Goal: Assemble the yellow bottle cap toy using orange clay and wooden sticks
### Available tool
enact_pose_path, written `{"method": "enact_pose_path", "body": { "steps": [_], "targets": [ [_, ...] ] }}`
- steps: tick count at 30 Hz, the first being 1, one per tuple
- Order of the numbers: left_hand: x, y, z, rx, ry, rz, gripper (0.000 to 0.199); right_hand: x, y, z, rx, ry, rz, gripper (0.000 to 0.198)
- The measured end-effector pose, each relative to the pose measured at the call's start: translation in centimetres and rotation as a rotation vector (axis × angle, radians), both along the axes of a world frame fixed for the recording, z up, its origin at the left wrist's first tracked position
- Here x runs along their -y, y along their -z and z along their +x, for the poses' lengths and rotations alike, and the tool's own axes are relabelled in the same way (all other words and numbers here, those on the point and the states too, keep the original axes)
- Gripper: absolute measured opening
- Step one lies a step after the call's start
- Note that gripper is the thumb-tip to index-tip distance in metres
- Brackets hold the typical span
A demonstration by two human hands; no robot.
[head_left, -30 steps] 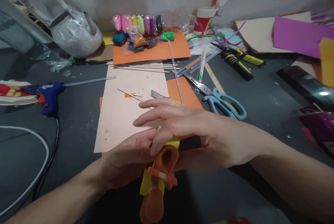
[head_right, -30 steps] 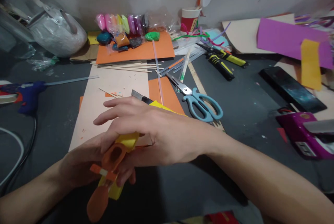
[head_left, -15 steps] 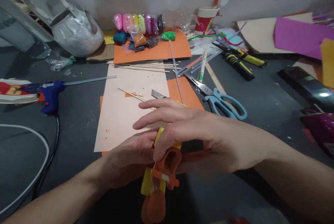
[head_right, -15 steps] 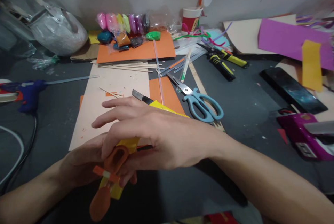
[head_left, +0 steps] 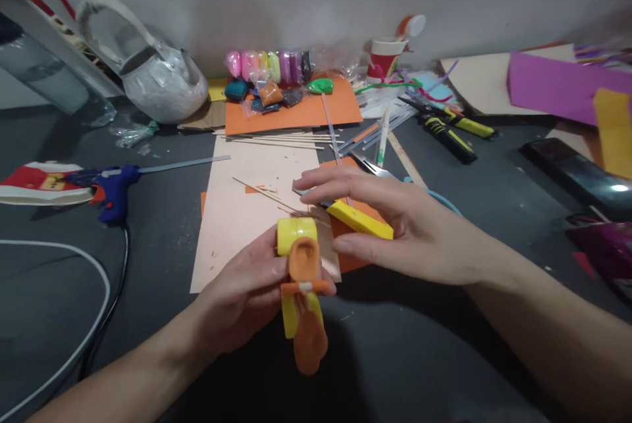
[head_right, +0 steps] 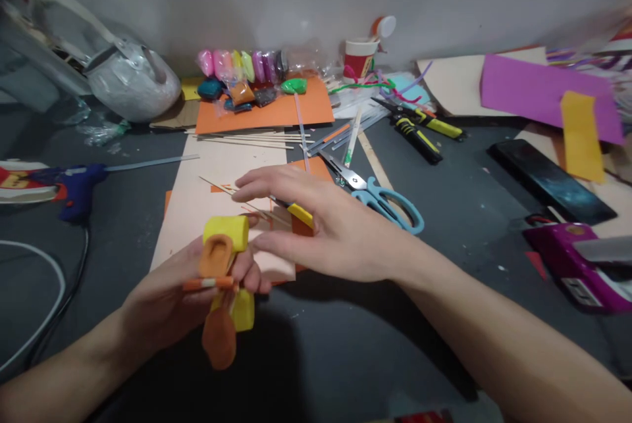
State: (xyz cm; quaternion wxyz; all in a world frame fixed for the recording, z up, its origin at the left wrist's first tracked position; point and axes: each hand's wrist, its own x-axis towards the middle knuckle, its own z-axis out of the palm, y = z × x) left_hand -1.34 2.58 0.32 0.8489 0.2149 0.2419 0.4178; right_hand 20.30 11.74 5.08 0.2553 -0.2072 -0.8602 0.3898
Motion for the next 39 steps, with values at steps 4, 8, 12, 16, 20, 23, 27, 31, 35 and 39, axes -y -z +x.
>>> {"method": "enact_pose_path", "body": {
  "steps": [4,8,12,16,20,23,27,31,35,39],
  "targets": [
    [-0.2,-0.3,0.1,-0.007,-0.093,-0.018,0.033,0.4,-0.1,-0.1,-0.030,0.171,0.021,0.025],
    [-0.3,-0.5,0.2,0.018,-0.135,-0.033,0.028,1.4,-0.8,-0.7,-0.054,0.290,0.031,0.010],
    [-0.1,-0.8,0.1,0.030,-0.144,-0.064,0.022,3.0,-0.8,-1.5,-0.123,0.288,0.011,0.005],
    [0.0,-0.9,0.3,0.022,-0.120,-0.018,0.028,4.3,0.1,-2.1,-0.231,0.263,0.048,0.003],
    [0.2,-0.5,0.4,0.007,-0.041,-0.009,0.036,4.8,0.7,-1.7,-0.243,0.320,0.091,0.009],
    [0.3,-0.2,0.5,0.002,-0.002,-0.011,0.037,4.9,0.9,-1.0,-0.184,0.362,0.132,0.017],
    [0.2,-0.2,0.8,0.024,-0.005,-0.020,0.021,4.8,1.4,-0.5,-0.058,0.281,0.166,0.030],
    [0.1,-0.3,1.0,0.020,0.023,-0.034,0.018,4.7,2.2,-0.7,-0.103,0.184,0.144,0.041],
    [0.3,-0.1,1.0,0.044,0.025,-0.032,0.022,4.6,2.2,-0.8,-0.121,0.140,0.119,0.044],
    [0.4,-0.1,1.0,0.042,0.029,-0.018,0.022,4.5,1.8,-0.6,-0.136,0.121,0.053,0.044]
  ]
}}
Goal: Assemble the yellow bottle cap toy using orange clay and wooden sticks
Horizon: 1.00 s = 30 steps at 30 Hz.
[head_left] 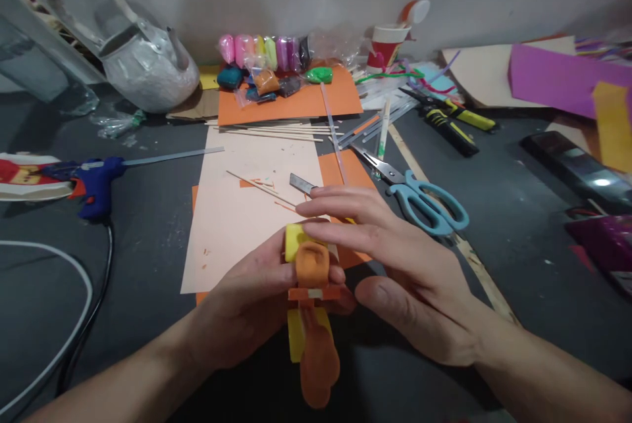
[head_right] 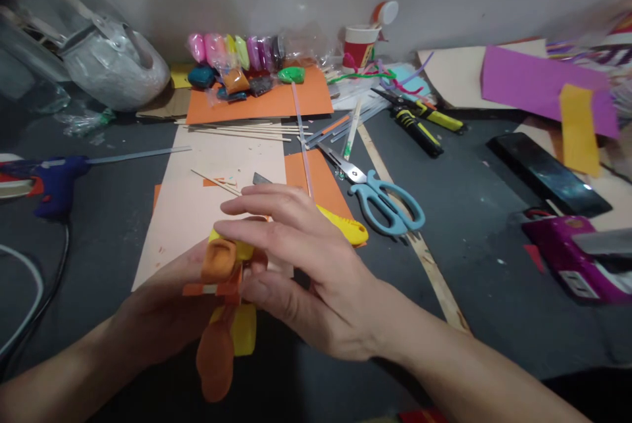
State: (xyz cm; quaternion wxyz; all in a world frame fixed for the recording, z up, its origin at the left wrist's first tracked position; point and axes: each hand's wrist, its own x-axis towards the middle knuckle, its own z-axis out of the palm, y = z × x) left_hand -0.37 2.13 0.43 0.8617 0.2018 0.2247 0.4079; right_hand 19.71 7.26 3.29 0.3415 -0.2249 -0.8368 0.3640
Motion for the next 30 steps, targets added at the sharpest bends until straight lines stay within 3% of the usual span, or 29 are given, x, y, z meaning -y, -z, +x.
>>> {"method": "enact_pose_path", "body": {
  "steps": [6,13,18,24,30],
  "targets": [
    [-0.1,-0.2,0.0,0.011,0.007,-0.006,0.018,-0.1,0.0,0.2,0.009,-0.021,-0.079,0.039],
    [0.0,-0.3,0.0,0.025,-0.009,-0.030,0.019,-0.2,0.1,0.0,0.038,-0.032,-0.045,0.050],
    [-0.3,-0.3,-0.1,-0.025,-0.031,-0.019,0.017,-0.2,0.7,-0.1,-0.029,0.060,-0.069,0.047],
    [-0.2,-0.2,-0.4,-0.038,-0.121,-0.017,0.031,-0.2,1.1,-0.5,-0.114,0.224,0.116,0.011],
    [-0.3,-0.4,-0.1,-0.127,-0.136,-0.048,0.024,0.0,1.0,-0.8,-0.108,0.156,0.166,0.006]
  ]
}}
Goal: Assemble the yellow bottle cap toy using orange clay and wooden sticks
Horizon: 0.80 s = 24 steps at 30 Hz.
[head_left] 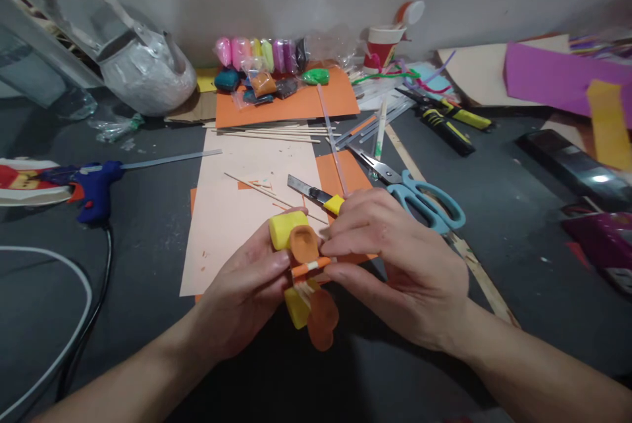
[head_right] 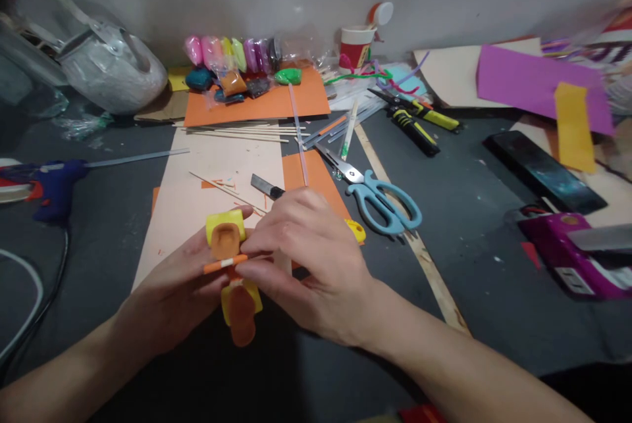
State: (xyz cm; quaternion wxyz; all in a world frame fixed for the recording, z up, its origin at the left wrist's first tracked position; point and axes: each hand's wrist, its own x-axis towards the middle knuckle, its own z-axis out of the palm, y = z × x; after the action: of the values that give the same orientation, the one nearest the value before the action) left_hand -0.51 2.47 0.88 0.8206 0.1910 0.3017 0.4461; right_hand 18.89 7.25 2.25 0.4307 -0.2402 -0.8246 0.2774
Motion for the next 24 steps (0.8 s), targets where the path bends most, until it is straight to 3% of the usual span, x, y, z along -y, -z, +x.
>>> {"method": "enact_pose_path", "body": {
  "steps": [4,8,12,16,20,24],
  "targets": [
    [-0.5,-0.1,-0.1,-0.097,0.025,-0.060,0.027,-0.1,0.5,-0.1,0.050,0.016,0.032,0.003],
    [-1.0,0.2,-0.8,-0.261,0.064,-0.082,0.018,-0.4,1.2,-0.1,0.093,0.037,0.031,0.010],
    [-1.4,0.4,-2.2,-0.445,0.166,0.046,0.028,-0.5,1.8,0.0,0.122,0.060,-0.010,0.013],
    [-1.6,0.1,-3.3,-0.813,0.182,0.142,0.043,-0.6,2.1,-0.2,0.167,0.057,-0.065,0.016],
    [-1.8,0.0,-3.4,-1.176,0.048,0.229,0.031,-0.8,2.4,-0.5,0.216,0.032,-0.083,0.018],
    [-1.8,0.1,-3.4,-1.216,0.100,0.326,0.025,-0.9,2.5,-0.3,0.190,-0.028,-0.114,0.018]
  ]
}}
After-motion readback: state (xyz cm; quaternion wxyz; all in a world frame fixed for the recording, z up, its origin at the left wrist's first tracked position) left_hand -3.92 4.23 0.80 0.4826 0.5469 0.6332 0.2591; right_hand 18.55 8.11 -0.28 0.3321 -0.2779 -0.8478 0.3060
